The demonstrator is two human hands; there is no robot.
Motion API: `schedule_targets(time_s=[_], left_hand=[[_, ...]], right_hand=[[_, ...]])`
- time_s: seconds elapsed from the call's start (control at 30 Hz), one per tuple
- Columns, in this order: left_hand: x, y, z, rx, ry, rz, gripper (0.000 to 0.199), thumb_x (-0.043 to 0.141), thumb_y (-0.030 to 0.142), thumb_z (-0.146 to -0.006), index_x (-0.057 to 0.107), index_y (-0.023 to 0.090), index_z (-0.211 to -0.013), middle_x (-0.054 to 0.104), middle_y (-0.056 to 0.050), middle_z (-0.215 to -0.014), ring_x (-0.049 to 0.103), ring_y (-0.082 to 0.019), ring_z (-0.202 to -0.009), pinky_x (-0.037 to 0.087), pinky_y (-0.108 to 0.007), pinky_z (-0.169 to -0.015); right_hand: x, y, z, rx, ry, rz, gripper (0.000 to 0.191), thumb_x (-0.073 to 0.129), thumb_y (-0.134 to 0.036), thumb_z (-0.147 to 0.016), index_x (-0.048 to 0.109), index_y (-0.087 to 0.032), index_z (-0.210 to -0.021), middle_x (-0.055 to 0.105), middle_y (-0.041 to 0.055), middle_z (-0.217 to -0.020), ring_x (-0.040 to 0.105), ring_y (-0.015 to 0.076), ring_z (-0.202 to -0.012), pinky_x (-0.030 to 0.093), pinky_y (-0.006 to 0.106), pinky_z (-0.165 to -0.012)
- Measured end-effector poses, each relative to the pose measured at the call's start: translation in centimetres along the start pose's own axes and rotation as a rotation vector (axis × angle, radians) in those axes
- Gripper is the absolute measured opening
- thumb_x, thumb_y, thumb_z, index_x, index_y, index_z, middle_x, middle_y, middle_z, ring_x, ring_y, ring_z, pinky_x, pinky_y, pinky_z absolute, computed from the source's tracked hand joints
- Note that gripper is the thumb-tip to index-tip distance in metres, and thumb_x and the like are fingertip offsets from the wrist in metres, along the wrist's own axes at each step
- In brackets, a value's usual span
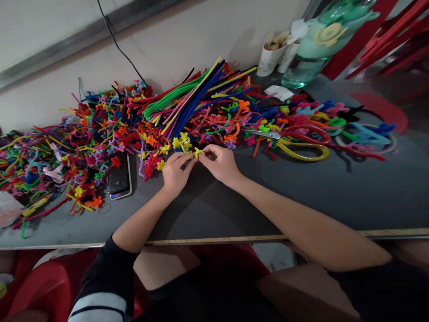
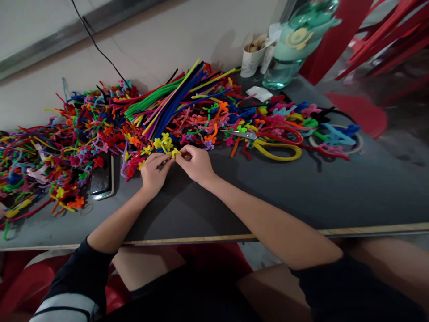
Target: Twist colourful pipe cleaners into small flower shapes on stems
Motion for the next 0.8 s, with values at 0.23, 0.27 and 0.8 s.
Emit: schedule_targets(time_s=[0.23,0.27,0.8], left_hand=[[-0.1,0.4,0.2,-0.002,0.009,-0.041,0.020,0.059,0.034,-0.087,0.074,0.021,-0.085,0.070,-0.004,-0.078,0.062,-0.011,-0.065,0.049,-0.024,-0.061],[-0.1,0.4,0.2,-0.010,0.003,-0.043,0.019,0.059,0.033,-0.087,0.074,0.021,-0.084,0.069,-0.003,-0.076,0.061,-0.011,-0.063,0.048,-0.023,-0.059],[1.4,-3.0,-0.3,-0.258,-0.126,0.248,0.019,0.060,0.034,-0.085,0.068,0.018,-0.081,0.068,-0.003,-0.074,0.060,-0.012,-0.062,0.046,-0.023,-0.054]], right_hand=[[-0.5,-1.1,0.1,-0.086,0.038,0.204,0.020,0.060,-0.034,-0.077,0.055,-0.019,-0.065,0.056,-0.0009,-0.056,0.051,0.0116,-0.052,0.036,0.025,-0.053],[-0.4,-1.1,0.1,-0.089,0.039,0.210,0.020,0.059,-0.034,-0.078,0.055,-0.019,-0.065,0.057,-0.0007,-0.057,0.051,0.0117,-0.053,0.036,0.025,-0.053],[0.1,-0.3,-0.1,-0.063,-0.017,0.147,0.023,0.059,-0.039,-0.080,0.061,-0.018,-0.071,0.064,0.0025,-0.066,0.054,0.0130,-0.056,0.038,0.026,-0.055]])
Point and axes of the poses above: each hand's wrist, its own z-axis away from the middle knuckle, its own x-axis out of the palm, y = z × x, the point moved 9 cm from there along -z, towards the middle knuckle
